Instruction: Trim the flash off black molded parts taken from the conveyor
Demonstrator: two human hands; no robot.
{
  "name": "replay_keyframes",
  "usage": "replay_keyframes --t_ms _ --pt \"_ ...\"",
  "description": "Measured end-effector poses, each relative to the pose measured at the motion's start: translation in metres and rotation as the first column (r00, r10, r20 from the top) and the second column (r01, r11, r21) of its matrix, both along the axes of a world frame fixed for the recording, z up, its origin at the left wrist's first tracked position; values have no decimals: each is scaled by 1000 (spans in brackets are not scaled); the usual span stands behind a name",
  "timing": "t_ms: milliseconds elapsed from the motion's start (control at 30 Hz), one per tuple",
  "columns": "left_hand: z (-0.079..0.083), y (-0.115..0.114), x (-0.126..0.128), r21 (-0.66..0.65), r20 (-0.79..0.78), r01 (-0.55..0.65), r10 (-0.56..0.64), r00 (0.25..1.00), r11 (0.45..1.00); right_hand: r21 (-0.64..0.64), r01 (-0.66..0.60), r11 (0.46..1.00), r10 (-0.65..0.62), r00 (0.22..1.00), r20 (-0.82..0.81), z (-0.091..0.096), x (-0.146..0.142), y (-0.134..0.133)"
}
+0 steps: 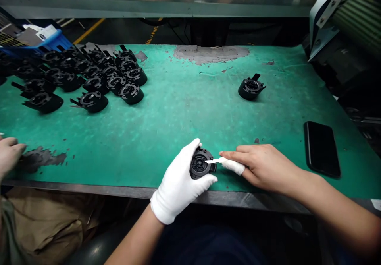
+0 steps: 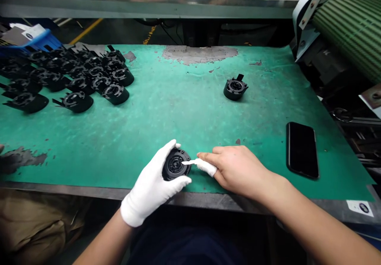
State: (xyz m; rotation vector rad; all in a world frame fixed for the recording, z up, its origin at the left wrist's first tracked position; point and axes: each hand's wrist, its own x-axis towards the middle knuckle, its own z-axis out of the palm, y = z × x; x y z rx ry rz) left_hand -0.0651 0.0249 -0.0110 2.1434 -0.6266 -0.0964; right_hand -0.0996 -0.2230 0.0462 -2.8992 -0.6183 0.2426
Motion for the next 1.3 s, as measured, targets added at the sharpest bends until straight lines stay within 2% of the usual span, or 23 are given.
replay_keyframes --t_ms 500,667,933,1133,1233,1300 --pt "1 -2 -1 -3 6 6 -6 1000 1000 36 -2 999 2 1000 -9 -4 -1 -2" --pt "0 -2 -1 -1 22 5 -5 1000 1000 -4 9 1000 -9 1000 5 -4 -3 0" --pt "-7 -12 -5 -30 99 -131 133 986 991 -58 127 990 -126 992 16 -4 -11 11" --pt "-9 -15 -6 -36 125 -153 156 980 988 -138 252 958 -244 967 72 -5 -24 25" --pt "-10 -15 -6 -27 137 -165 167 976 986 -106 289 952 -283 957 64 -7 -29 26" --pt "-10 -15 -6 -21 137 -163 164 977 986 -47 258 965 -256 966 38 -7 -28 22"
